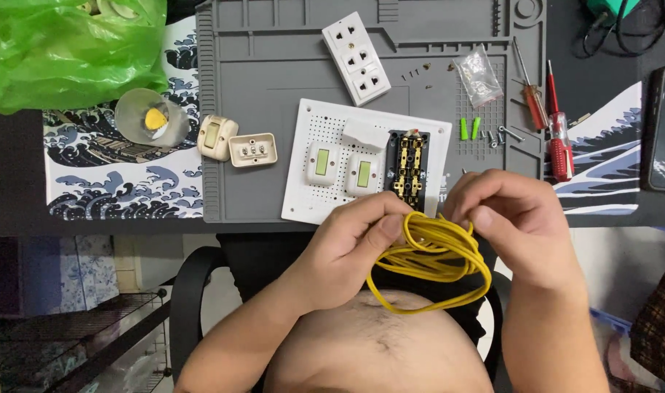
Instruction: The person uses a red-handled screwdriver to tighten screws on two white light switches and a black terminal block mounted on a perforated board. They then handle a yellow electrical cord, positioning it near the components before continuing to adjust the switches with the screwdriver.
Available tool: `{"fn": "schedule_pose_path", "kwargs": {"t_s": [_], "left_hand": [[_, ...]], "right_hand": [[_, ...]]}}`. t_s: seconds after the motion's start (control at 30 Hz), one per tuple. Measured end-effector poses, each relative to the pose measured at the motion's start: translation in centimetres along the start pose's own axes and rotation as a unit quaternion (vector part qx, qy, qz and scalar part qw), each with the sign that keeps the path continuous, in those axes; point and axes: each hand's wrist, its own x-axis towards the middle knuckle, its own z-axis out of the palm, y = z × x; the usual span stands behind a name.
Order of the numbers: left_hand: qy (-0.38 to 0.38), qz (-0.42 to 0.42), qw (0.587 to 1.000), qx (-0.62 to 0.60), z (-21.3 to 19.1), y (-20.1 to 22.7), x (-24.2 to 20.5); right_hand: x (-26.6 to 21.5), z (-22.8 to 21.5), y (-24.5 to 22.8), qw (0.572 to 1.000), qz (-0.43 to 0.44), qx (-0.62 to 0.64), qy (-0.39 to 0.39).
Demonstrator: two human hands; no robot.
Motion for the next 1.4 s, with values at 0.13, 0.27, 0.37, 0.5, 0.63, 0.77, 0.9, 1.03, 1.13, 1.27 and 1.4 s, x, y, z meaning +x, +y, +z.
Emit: {"fn": "schedule_pose_path", "kwargs": {"t_s": [0.13, 0.27, 0.37, 0.5, 0.63, 0.77, 0.9, 1.03, 1.13, 1.27, 1.4], "left_hand": [[-0.088, -0.061, 0.973, -0.203, -0.3, 0.3, -0.6], [-0.118, -0.089, 0.965, -0.217, -0.1, -0.4, -1.5], [-0.097, -0.062, 0.987, -0.109, -0.3, 0.2, -1.4], [-0.072, -0.037, 0.995, -0.050, -0.1, 0.4, -0.9], [-0.017, -0.004, 0.999, -0.038, 0.1, 0.1, -0.8], [0.065, 0.088, 0.984, 0.141, 0.1, -0.7, -0.7], [0.113, 0.130, 0.949, 0.264, 0.1, -1.9, -0.7], [0.156, 0.183, 0.886, 0.397, 0.5, -2.3, 0.0], [0.153, 0.200, 0.874, 0.415, 1.2, -2.0, 0.3], [0.160, 0.247, 0.838, 0.459, 1.0, -1.4, 0.3], [0.187, 0.293, 0.781, 0.519, -0.2, -1.4, 0.6]], "right_hand": [[-0.1, 0.3, 0.5, 0.999, 0.003, -0.034, 0.014], [-0.6, 0.5, 0.2, 0.992, -0.061, -0.114, -0.002], [-0.6, 0.4, 0.2, 0.985, -0.092, -0.146, -0.008], [-1.3, 0.4, 1.1, 0.983, -0.108, -0.145, 0.010], [-1.1, 1.4, 1.4, 0.987, -0.094, -0.130, -0.011], [-2.6, -0.3, 3.4, 0.984, -0.010, -0.163, 0.074], [-1.0, 2.9, -0.5, 0.971, -0.031, -0.210, 0.115], [-2.5, 2.1, 0.4, 0.858, -0.261, -0.398, 0.193], [-1.1, 2.2, 0.8, 0.758, -0.346, -0.533, 0.146], [0.1, 3.7, -0.1, 0.699, -0.433, -0.550, 0.144], [-0.3, 4.1, 0.6, 0.720, -0.425, -0.528, 0.149]]}}
